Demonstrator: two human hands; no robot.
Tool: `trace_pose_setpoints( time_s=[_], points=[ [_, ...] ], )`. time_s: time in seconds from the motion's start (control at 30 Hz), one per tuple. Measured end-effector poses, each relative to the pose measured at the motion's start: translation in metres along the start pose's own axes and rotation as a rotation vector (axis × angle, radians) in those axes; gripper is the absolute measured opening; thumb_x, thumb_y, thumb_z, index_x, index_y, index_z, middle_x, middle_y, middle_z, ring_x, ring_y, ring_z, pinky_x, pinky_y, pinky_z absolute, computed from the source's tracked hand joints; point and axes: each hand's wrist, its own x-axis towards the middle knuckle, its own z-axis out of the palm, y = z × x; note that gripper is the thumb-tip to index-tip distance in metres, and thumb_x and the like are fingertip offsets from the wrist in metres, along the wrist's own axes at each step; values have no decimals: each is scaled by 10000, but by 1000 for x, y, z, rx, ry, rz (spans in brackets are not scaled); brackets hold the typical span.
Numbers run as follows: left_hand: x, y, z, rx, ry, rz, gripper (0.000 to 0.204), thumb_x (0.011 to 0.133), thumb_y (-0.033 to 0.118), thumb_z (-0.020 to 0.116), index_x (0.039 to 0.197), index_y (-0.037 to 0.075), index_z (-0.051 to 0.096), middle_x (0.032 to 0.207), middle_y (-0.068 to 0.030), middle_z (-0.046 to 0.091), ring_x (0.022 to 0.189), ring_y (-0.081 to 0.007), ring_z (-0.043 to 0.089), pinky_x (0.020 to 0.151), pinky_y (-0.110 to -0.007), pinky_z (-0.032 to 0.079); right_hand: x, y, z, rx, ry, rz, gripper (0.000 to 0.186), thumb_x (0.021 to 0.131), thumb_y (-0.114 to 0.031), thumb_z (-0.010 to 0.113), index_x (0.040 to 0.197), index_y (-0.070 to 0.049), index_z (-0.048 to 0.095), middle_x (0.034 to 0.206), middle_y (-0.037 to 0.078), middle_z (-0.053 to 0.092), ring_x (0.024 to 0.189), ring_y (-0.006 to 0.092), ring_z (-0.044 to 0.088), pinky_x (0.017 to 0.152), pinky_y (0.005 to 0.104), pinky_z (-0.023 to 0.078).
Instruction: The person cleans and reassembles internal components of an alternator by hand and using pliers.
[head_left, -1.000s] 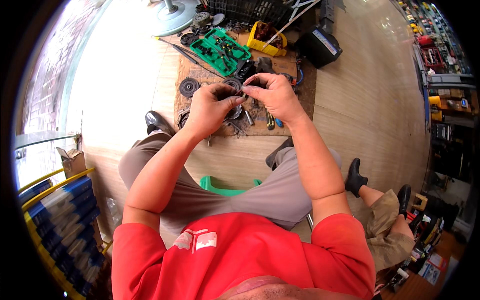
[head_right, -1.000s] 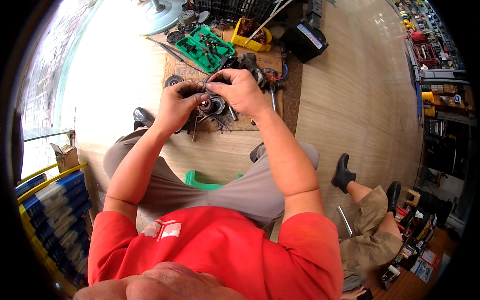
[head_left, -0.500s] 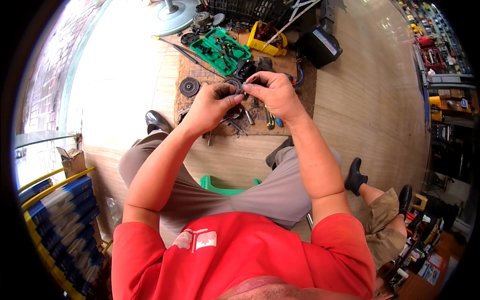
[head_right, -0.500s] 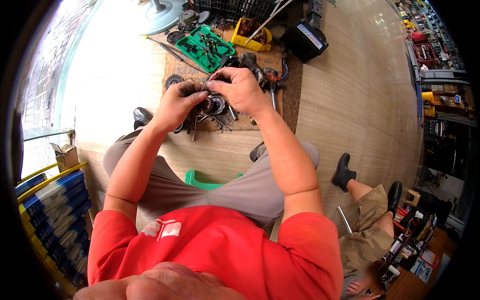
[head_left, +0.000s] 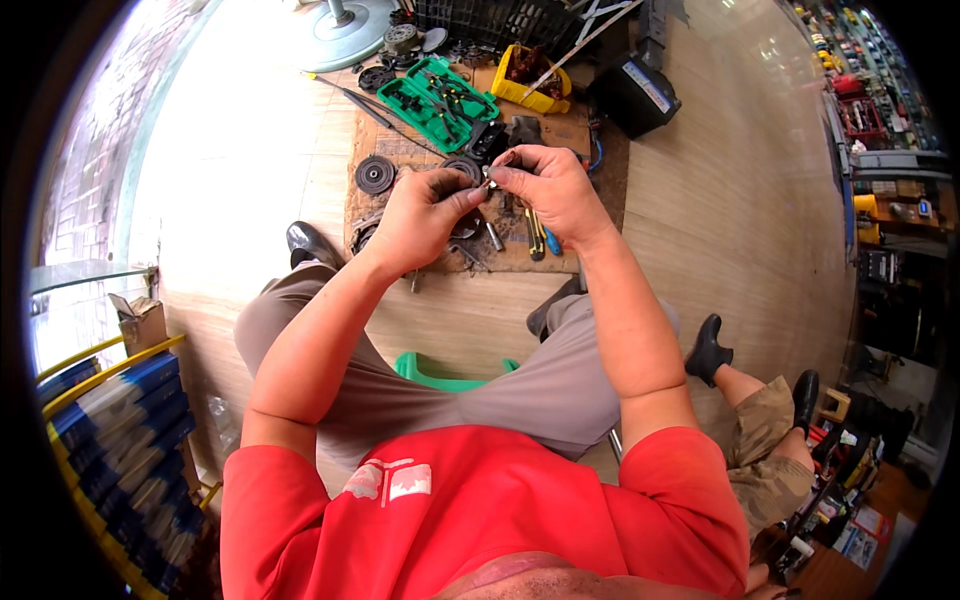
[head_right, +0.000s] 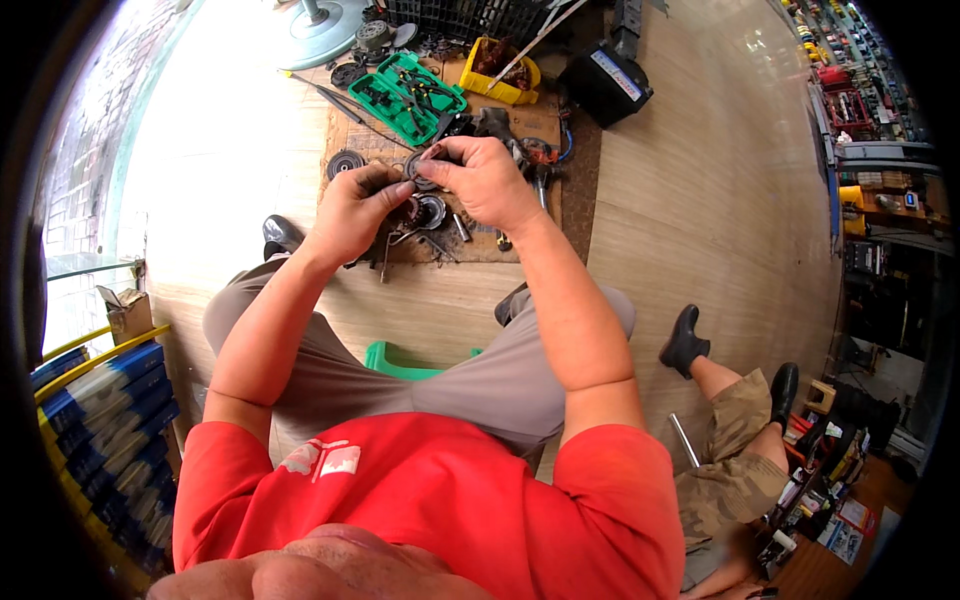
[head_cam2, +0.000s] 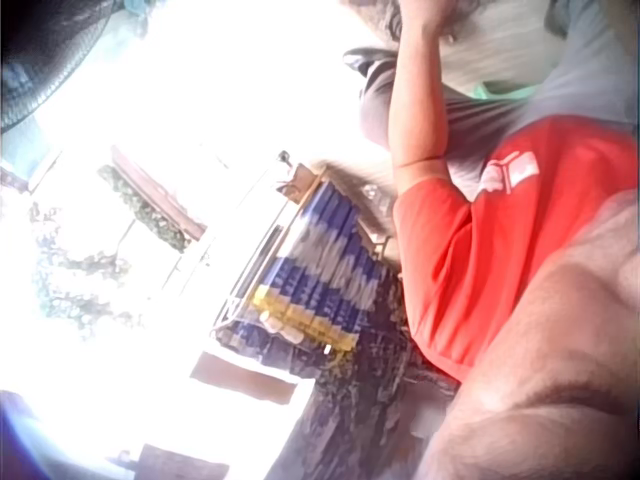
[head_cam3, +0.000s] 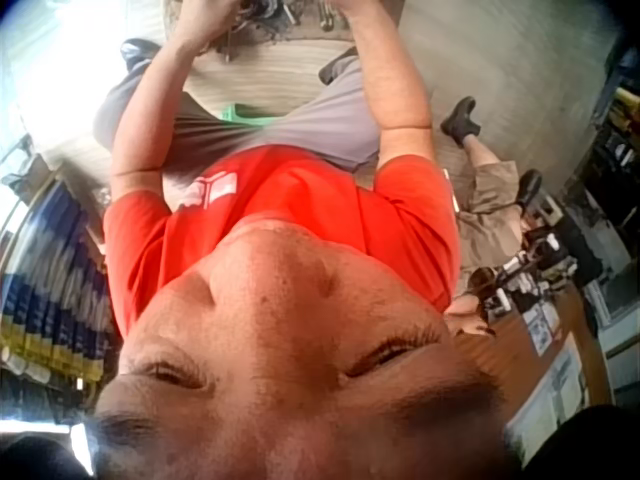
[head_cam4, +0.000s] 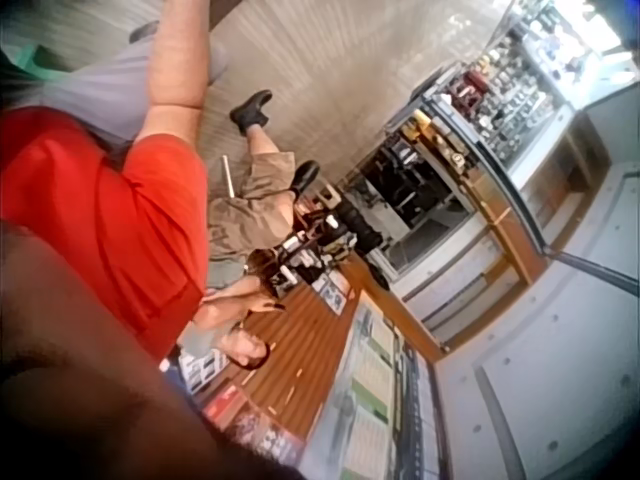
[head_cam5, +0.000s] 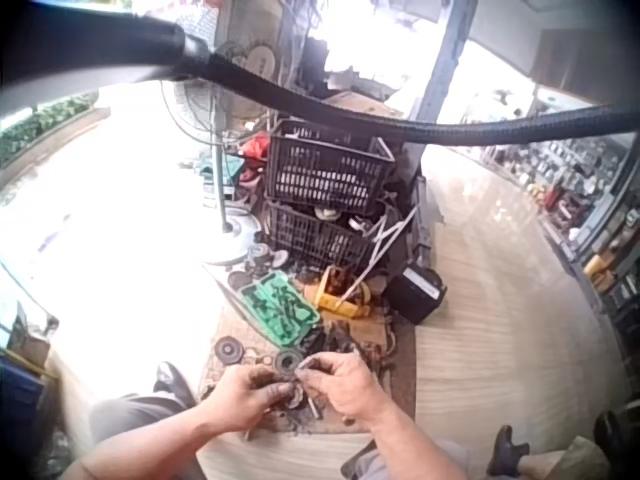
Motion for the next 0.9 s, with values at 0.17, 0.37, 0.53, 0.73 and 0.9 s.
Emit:
trace_pose_setpoints(
  time_s=[0.17,0.37,0.53,0.73,0.9],
  points=[
    [0,3,5,-56,61,12,192,866,124,682,972,-35,668,797,-59,669,717,-90,592,654,-258,485,2,2,3,-63,32,-12,101,889,-88,661,913,9,675,837,-11,652,756,42,553,680,209,474],
    [-1,0,4,51,133,94,212,827,149,710,914,-41,677,708,-108,657,624,-125,571,604,-297,469,-2,-8,4,107,-15,133,105,890,-77,658,928,19,676,864,9,667,758,49,582,685,208,492],
    [-1,1,5,74,137,119,209,845,151,688,921,-44,672,699,-125,651,604,-149,572,597,-304,465,-1,-6,3,96,-7,122,100,881,-66,666,930,21,677,868,19,673,758,59,596,688,209,501],
    [0,7,0,25,33,-21,165,887,94,653,968,-50,655,812,-42,665,725,-85,594,656,-252,492,3,5,2,28,15,45,105,878,-77,674,928,14,680,847,10,668,753,53,580,678,205,490],
    [3,-1,2,29,51,28,175,878,104,668,971,-43,659,806,-43,661,717,-83,581,651,-253,484,4,6,4,-32,41,19,109,877,-83,674,929,14,680,846,9,668,752,50,575,677,208,488]
  ],
)
